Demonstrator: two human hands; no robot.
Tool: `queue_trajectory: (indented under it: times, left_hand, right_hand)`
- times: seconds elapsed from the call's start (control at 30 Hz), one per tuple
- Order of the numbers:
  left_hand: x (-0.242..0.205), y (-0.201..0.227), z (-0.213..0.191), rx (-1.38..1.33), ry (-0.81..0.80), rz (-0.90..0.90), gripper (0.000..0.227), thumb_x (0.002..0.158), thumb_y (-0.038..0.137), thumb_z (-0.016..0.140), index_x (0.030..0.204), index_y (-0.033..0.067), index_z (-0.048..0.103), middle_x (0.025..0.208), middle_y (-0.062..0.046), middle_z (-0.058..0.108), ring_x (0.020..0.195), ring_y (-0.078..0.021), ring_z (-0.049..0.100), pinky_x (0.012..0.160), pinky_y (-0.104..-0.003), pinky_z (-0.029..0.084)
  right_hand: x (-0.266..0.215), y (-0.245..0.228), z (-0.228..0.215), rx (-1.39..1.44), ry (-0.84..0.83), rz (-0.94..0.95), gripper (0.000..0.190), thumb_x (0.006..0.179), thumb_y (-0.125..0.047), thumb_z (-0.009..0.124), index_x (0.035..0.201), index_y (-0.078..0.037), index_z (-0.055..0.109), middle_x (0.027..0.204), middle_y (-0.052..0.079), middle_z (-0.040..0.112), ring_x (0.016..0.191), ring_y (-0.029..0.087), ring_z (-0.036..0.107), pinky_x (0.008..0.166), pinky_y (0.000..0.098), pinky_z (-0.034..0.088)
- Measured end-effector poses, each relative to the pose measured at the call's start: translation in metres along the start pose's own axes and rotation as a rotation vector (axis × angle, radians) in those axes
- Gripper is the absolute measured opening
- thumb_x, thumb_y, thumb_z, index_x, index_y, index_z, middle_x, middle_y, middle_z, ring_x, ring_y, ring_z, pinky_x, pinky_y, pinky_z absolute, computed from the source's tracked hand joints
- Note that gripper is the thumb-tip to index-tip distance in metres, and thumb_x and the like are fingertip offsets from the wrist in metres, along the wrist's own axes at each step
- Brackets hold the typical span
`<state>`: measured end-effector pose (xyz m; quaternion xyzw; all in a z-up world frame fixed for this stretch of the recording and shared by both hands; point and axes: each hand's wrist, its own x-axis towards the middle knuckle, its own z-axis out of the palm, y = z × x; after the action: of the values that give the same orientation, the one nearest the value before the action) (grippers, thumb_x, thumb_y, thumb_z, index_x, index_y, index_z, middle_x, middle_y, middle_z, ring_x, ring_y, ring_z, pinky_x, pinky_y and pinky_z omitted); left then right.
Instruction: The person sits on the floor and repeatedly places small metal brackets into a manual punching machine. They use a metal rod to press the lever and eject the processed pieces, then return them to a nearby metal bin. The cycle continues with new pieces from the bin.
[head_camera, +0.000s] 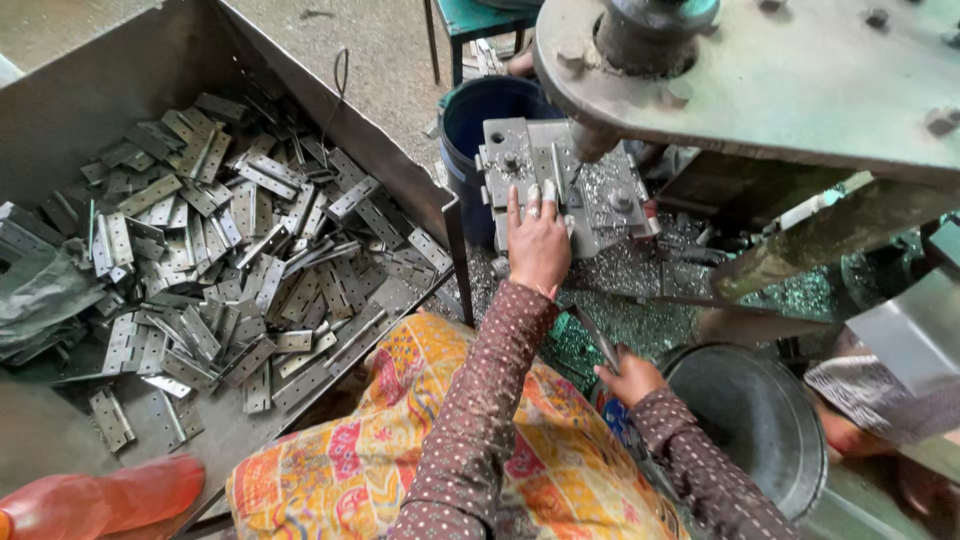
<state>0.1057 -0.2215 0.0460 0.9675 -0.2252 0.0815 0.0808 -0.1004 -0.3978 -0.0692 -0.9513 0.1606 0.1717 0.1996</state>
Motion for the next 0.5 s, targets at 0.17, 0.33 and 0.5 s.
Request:
queue_trajectory:
  times: [0.17,0.33,0.5]
  left_hand:
    - [0.021,-0.005,0.001,-0.022,-0.068,-0.028,0.032,0.101,0.022,0.046,0.106,0.0139,0.077,0.156,-0.012,0.045,0.145,-0.0314,0.042,0.124,-0.057,0.003]
    - [0.032,-0.006,0.011,0.027,0.134,-0.052,0.035,0.102,0.022,0.047,0.117,0.0069,0.075,0.150,-0.014,0.053,0.142,-0.0287,0.047,0.126,-0.056,0.005]
    - [0.031,-0.009,0.009,-0.047,-0.080,-0.075,0.038,0.112,0.023,0.042,0.113,0.0095,0.077,0.157,-0.014,0.051,0.139,-0.0288,0.052,0.132,-0.055,0.003]
  right_hand:
    - [0.014,-0.003,-0.039,-0.212,0.023,-0.087,0.054,0.087,-0.059,0.068,0.098,-0.007,0.063,0.078,0.018,0.073,0.075,0.038,0.072,0.069,0.0498,0.057]
    - [0.002,0.004,0.010,-0.043,0.105,-0.015,0.046,0.091,-0.053,0.062,0.104,-0.008,0.061,0.076,0.019,0.072,0.072,0.039,0.073,0.069,0.0515,0.057]
    - [0.007,0.005,0.016,-0.043,0.052,-0.041,0.050,0.091,-0.054,0.063,0.110,-0.008,0.061,0.076,0.019,0.071,0.072,0.039,0.072,0.068,0.0505,0.057]
